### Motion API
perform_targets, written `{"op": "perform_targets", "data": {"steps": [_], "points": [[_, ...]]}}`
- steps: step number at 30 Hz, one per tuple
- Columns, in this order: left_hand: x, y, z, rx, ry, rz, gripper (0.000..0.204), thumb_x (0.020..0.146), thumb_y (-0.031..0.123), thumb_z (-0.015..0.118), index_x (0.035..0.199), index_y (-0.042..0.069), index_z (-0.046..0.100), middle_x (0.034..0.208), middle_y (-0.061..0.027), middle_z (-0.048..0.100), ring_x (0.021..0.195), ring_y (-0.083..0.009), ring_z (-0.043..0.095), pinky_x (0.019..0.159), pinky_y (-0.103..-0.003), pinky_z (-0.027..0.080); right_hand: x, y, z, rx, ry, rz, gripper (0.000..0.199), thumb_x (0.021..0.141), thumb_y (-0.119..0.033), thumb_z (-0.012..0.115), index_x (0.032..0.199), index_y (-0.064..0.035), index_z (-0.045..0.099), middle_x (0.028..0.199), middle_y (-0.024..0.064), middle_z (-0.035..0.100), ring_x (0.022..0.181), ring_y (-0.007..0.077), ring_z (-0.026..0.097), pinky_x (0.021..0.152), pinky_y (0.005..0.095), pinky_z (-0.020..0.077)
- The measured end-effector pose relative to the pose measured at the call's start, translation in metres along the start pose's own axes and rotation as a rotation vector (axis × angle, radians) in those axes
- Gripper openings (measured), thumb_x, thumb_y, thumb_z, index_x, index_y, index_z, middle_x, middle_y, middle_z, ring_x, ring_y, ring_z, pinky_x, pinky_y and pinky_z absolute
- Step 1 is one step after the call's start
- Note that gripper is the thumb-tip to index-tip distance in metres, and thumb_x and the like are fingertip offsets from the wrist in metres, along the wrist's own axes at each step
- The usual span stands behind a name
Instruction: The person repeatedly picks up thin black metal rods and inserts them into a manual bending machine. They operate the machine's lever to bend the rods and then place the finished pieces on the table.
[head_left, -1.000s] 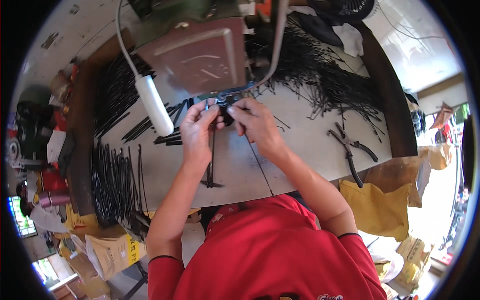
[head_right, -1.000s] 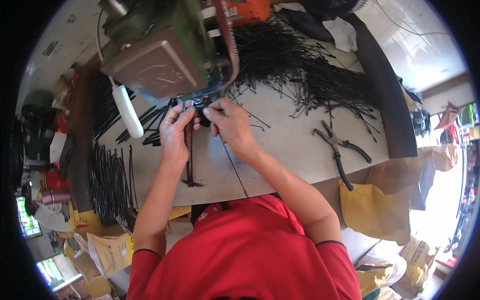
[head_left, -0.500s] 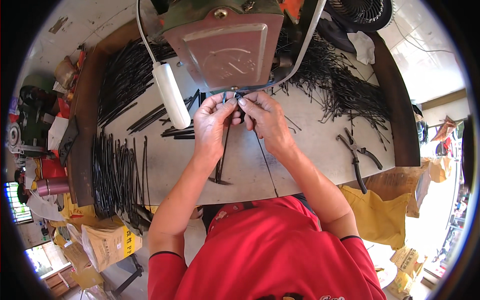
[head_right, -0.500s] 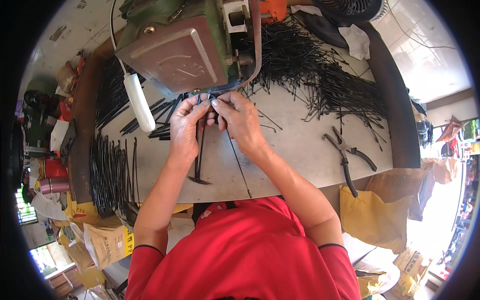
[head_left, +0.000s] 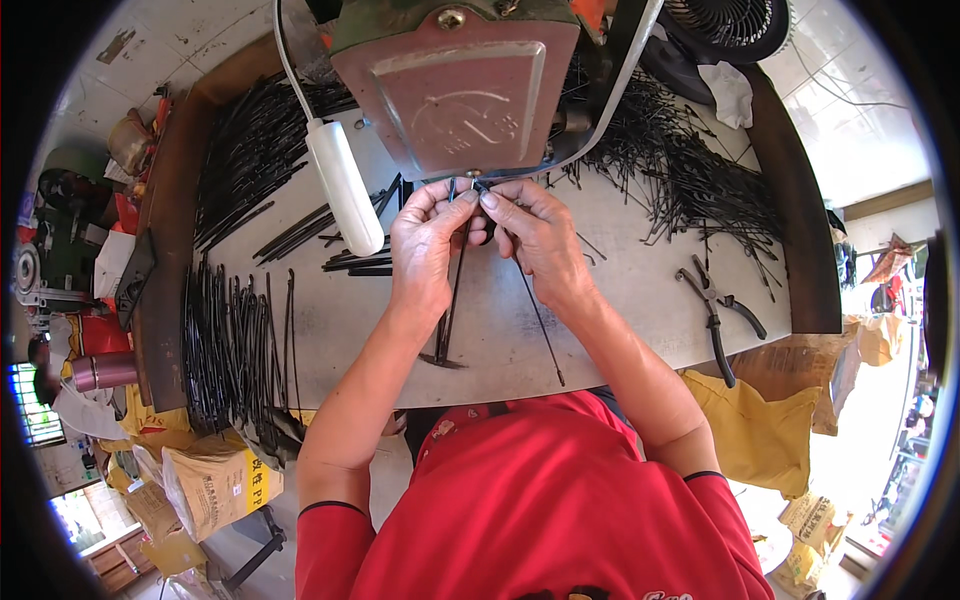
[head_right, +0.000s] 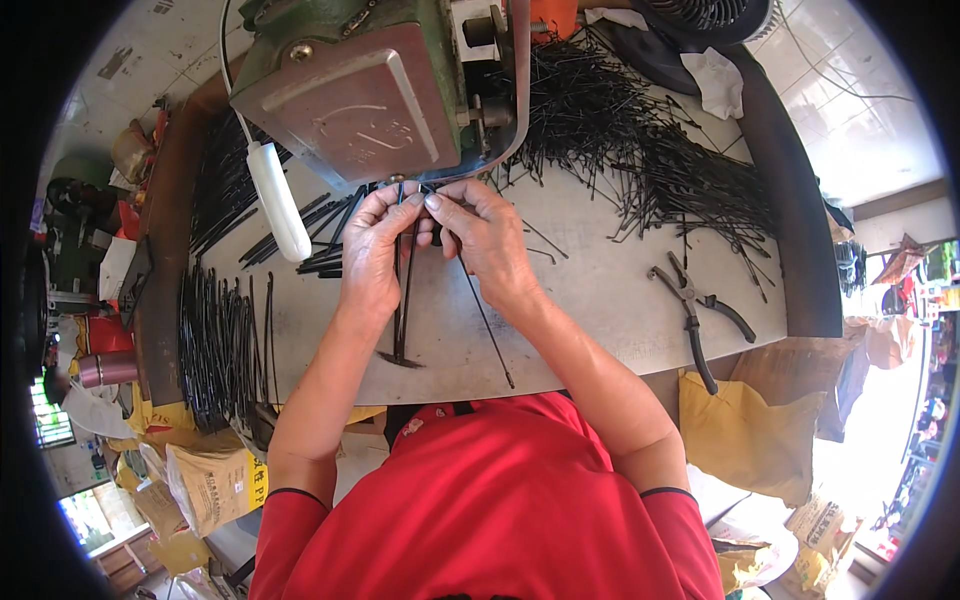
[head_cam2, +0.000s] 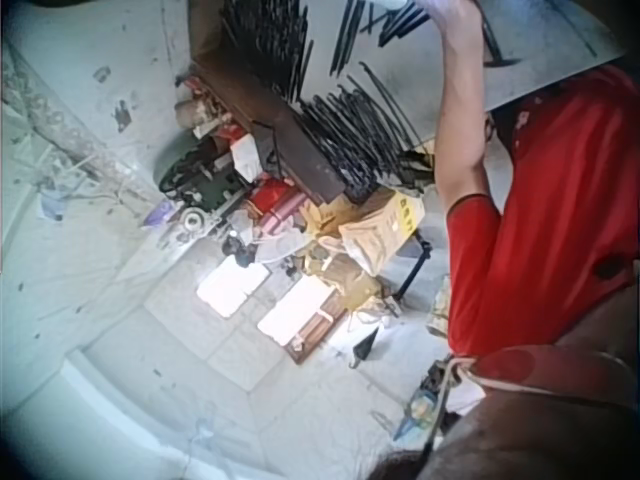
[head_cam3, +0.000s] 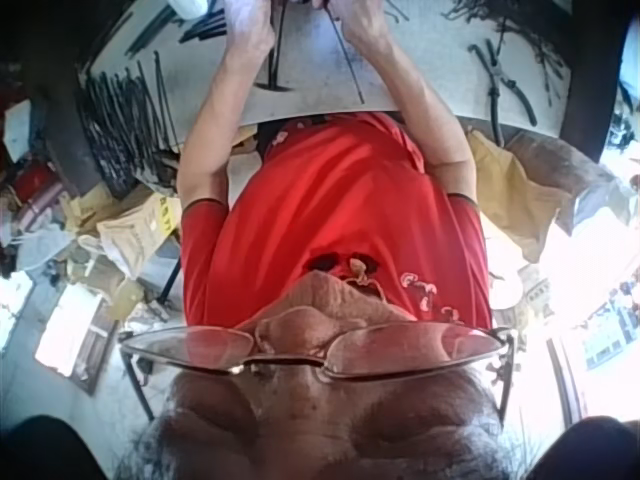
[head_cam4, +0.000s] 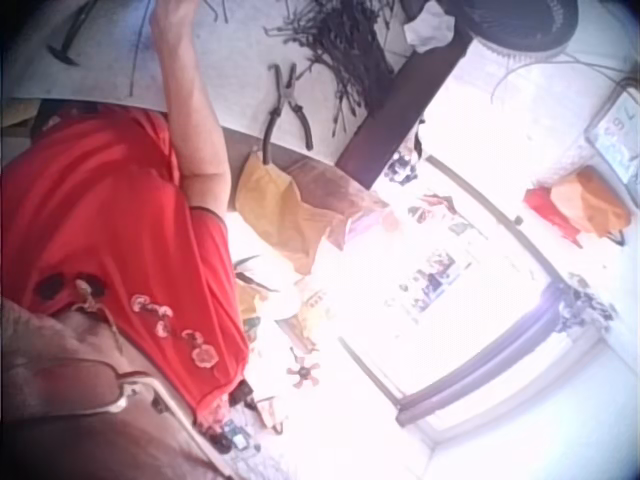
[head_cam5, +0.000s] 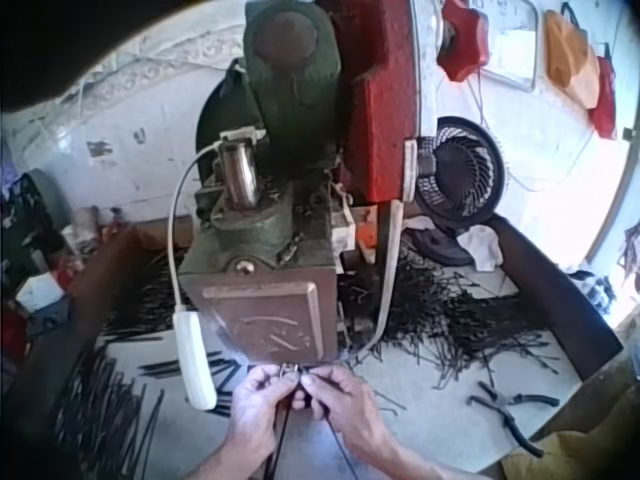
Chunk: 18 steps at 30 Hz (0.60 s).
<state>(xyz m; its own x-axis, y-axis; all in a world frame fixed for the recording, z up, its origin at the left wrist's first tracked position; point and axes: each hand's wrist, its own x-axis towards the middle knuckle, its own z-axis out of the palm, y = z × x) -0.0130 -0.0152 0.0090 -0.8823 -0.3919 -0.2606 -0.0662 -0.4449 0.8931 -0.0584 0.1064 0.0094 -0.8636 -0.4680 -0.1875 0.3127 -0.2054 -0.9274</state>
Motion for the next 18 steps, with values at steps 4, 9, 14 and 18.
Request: {"op": "perform_targets", "data": {"steps": [4,9,14,18], "points": [[0.001,-0.002,-0.003,-0.04,-0.003,-0.011,0.019,0.085,0.007,0.064,0.101,0.001,0.058,0.079,-0.0027,0.062,0.064,-0.0086,0.06,0.058,-0.021,0.051,0.001,0.002,-0.001,0.03,0.0,0.022,0.016,0.089,-0.015,0.057,0.092,0.0002,0.059,0.068,0.0041,0.058,0.051,0.0057,0.046,0.037,0.0187,0.0283],[0.001,-0.002,-0.002,-0.068,0.002,-0.006,0.018,0.085,0.006,0.064,0.101,0.0,0.058,0.079,-0.0028,0.062,0.064,-0.0089,0.06,0.058,-0.021,0.051,0.002,0.001,-0.002,0.027,-0.035,-0.004,0.016,0.089,-0.016,0.058,0.09,-0.0001,0.059,0.067,0.005,0.059,0.049,0.0056,0.046,0.037,0.0187,0.0281],[0.002,0.0,-0.003,-0.065,0.006,-0.04,0.018,0.083,0.005,0.065,0.098,0.0,0.057,0.079,-0.0034,0.062,0.063,-0.0104,0.059,0.057,-0.022,0.05,0.008,-0.003,-0.006,-0.02,-0.067,0.054,0.017,0.087,-0.017,0.059,0.089,0.0004,0.06,0.066,0.0051,0.06,0.048,0.0063,0.046,0.037,0.0195,0.0287],[0.005,0.009,-0.005,0.11,-0.026,-0.067,0.016,0.082,0.008,0.064,0.093,0.002,0.055,0.076,-0.0043,0.062,0.061,-0.012,0.058,0.058,-0.024,0.047,0.022,-0.014,-0.017,-0.261,-0.183,0.075,0.024,0.086,-0.02,0.061,0.093,0.0029,0.059,0.066,0.0041,0.06,0.048,0.0066,0.047,0.037,0.0204,0.0303]]}}
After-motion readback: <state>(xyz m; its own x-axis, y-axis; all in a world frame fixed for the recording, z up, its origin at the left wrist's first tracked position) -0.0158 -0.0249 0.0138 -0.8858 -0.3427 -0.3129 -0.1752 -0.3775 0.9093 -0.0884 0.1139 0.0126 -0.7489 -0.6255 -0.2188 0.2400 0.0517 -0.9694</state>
